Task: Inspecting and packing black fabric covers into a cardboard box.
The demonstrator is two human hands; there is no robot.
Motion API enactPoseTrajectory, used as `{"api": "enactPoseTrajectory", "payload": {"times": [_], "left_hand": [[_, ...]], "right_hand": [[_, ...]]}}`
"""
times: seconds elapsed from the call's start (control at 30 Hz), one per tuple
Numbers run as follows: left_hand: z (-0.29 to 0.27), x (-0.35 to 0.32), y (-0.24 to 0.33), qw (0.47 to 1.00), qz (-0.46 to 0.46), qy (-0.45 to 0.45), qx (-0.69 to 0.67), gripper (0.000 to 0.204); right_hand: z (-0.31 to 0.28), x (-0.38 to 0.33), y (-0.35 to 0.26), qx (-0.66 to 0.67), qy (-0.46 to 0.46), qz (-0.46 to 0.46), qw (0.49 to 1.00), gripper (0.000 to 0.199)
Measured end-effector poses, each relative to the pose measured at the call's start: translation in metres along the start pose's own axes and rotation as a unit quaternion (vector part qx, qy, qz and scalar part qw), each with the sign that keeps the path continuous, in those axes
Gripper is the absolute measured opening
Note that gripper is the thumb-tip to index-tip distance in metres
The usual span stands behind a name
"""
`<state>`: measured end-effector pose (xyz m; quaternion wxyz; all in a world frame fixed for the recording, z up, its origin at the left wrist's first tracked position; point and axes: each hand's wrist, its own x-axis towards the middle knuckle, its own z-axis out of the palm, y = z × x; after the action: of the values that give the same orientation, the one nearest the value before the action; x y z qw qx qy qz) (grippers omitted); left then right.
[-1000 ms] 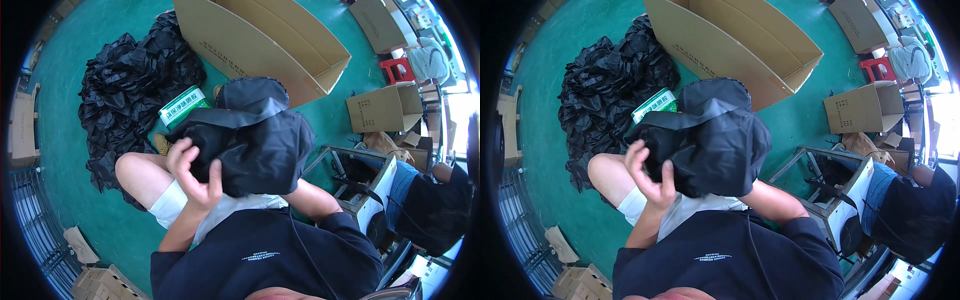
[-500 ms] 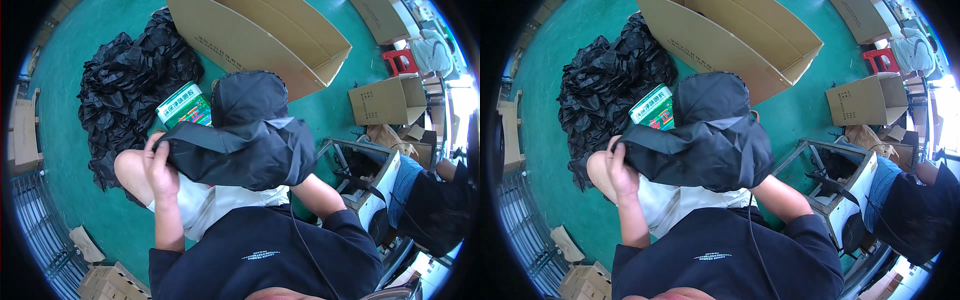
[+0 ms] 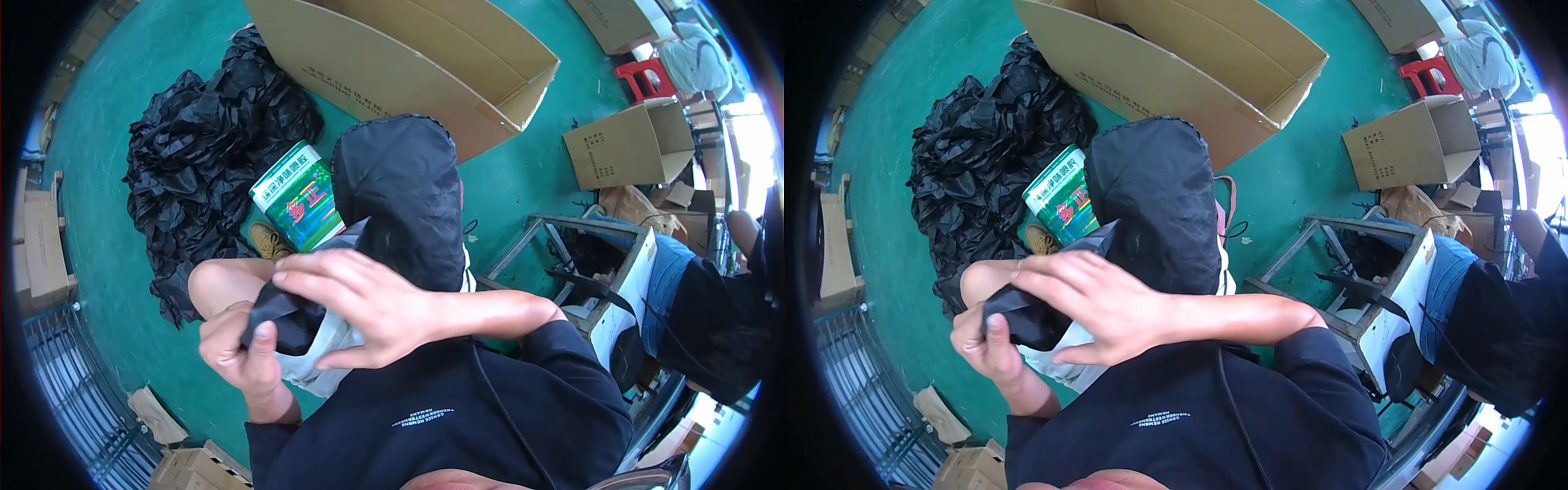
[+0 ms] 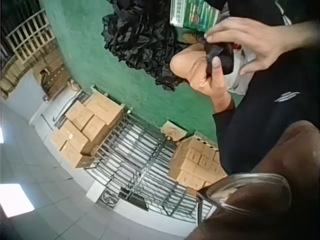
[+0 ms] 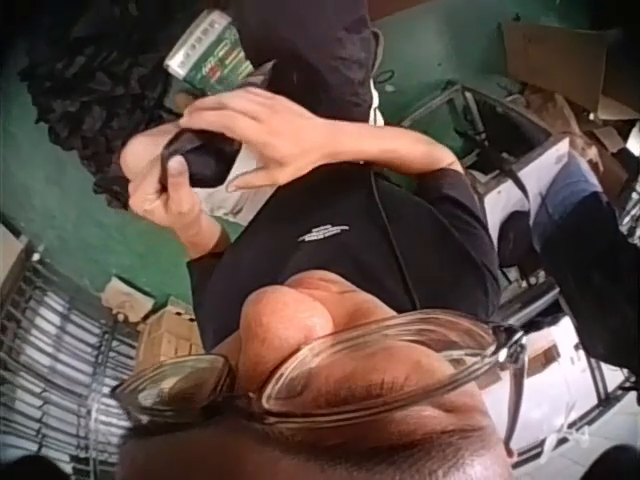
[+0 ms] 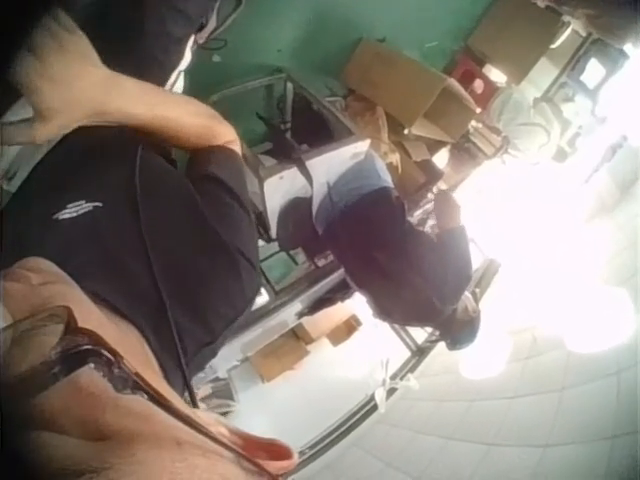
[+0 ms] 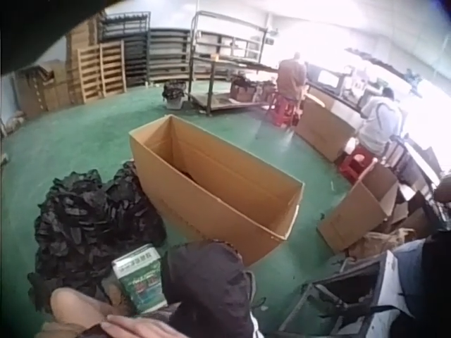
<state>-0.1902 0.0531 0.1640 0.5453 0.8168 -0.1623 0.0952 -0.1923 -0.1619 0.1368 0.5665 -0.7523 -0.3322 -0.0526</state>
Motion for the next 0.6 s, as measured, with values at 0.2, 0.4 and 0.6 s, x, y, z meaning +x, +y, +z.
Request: {"api": "enactPoseTrajectory", "payload": {"times": [0.2, 0.4, 0.6], "left_hand": [[0.003, 0.002, -0.004, 0.997, 0.067, -0.030, 0.008, 0.064], [-0.004, 0.005, -0.002, 0.985, 0.075, -0.083, -0.129, 0.070], [-0.006, 0.012, 0.007, 0.967, 0.065, -0.118, -0.217, 0.050]], "right_hand": [[0.014, 0.004, 0.007, 0.116, -0.024, -0.010, 0.993, 0.057], [0.010, 0.005, 0.013, 0.231, -0.012, 0.046, 0.972, 0.037], [-0.001, -0.001, 0.015, 0.225, -0.044, 0.030, 0.973, 0.026]]}}
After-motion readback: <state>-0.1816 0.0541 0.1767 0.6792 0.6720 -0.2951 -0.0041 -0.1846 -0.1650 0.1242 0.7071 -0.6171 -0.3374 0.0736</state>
